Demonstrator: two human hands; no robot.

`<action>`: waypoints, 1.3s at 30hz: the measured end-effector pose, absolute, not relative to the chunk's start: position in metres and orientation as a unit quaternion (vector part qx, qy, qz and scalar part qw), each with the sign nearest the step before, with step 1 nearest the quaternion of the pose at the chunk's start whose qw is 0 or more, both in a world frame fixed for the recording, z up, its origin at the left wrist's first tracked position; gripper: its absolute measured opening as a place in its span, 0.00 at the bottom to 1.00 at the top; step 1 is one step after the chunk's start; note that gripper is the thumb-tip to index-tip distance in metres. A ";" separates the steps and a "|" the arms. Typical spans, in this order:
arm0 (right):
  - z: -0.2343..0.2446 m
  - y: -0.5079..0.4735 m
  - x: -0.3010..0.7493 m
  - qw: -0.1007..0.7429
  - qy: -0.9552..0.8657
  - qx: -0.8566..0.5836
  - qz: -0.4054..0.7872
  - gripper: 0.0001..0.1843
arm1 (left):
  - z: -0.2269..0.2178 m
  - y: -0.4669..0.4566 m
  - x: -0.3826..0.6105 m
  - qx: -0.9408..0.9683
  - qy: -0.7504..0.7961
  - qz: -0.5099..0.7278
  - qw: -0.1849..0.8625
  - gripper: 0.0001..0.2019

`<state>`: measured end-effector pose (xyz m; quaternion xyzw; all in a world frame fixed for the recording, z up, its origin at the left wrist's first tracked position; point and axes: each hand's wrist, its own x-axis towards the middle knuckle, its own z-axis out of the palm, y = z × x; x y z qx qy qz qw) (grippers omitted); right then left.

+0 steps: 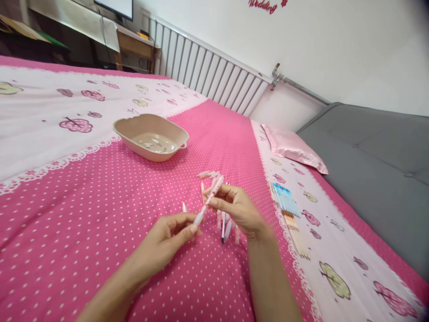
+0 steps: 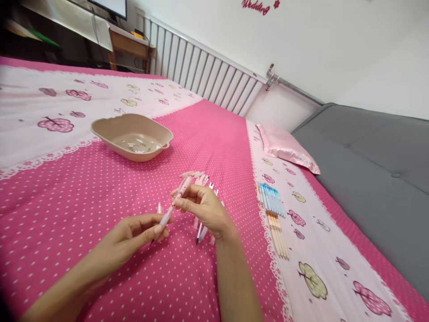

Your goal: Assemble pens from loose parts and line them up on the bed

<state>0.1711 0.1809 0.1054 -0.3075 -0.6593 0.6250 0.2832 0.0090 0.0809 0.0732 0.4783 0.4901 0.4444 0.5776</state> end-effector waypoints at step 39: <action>0.114 0.170 0.164 0.255 -0.634 -0.271 0.678 0.24 | 0.071 0.081 0.007 0.480 0.456 0.457 0.594 0.13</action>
